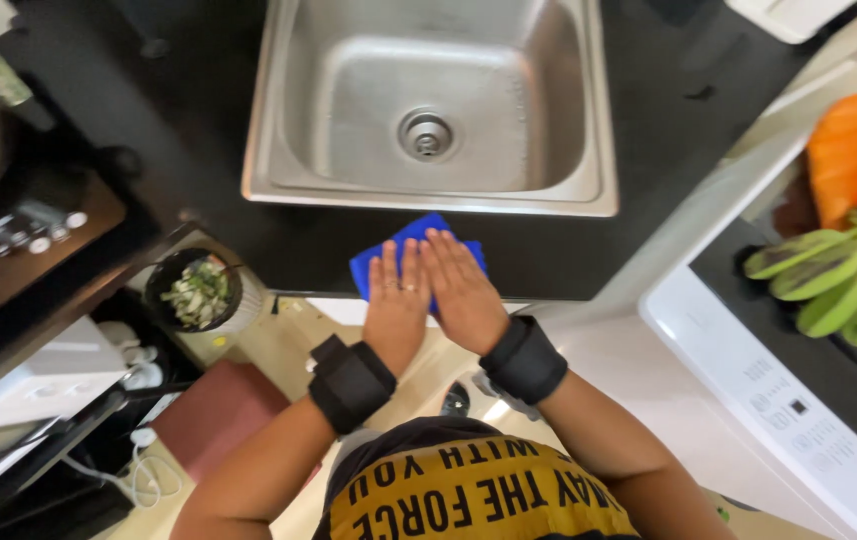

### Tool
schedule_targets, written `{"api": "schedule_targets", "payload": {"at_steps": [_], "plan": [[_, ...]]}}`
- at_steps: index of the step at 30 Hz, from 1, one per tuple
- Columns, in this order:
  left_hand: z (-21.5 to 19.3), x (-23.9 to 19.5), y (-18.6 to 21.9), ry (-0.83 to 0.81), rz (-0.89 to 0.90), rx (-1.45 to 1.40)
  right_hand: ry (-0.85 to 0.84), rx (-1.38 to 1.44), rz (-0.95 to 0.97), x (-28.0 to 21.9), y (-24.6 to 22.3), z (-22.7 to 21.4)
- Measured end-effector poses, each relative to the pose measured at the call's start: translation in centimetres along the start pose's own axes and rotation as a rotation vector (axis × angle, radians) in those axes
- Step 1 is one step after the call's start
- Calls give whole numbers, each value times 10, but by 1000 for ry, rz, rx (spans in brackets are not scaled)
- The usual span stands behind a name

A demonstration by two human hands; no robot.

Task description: Cleaning the kitchen countertop, induction cooker surface, and sink area using a blue cloth.

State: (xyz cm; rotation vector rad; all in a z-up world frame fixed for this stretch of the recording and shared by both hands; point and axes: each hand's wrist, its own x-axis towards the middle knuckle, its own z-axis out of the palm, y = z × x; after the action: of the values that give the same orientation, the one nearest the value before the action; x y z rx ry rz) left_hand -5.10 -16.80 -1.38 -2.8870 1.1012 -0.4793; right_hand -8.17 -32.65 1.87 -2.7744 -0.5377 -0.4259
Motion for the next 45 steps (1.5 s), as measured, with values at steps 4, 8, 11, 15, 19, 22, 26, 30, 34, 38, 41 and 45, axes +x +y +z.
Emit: {"api": "schedule_targets", "payload": {"at_steps": [4,8,11,15,19,22,26,30,34,38,41,45], "plan": [[7,34,65,32,81,-45,32,27,71,-43,36,-37],[7,64,123,91,149,-158,38,-46,198,-87,75,-57],[1,81,158,112,197,-130,71,-73,238,-113,97,-69],[2,99,197,110,239,-109,79,-68,305,-138,121,-81],[6,109,215,95,267,-121,104,-77,389,-154,136,-76],[10,109,214,119,278,-127,145,-79,377,-158,139,-73],[15,108,201,135,332,-203,137,-79,366,-149,129,-80],[18,102,188,169,346,-247,119,-261,441,-147,121,-59],[16,85,156,158,334,-283,74,-340,465,-127,94,-45],[12,62,96,92,288,-344,-23,-393,380,-81,56,-32],[6,40,44,83,246,-403,-91,-385,296,-44,24,-15],[-8,11,-16,73,176,-370,-39,-199,216,-3,-17,9]]}}
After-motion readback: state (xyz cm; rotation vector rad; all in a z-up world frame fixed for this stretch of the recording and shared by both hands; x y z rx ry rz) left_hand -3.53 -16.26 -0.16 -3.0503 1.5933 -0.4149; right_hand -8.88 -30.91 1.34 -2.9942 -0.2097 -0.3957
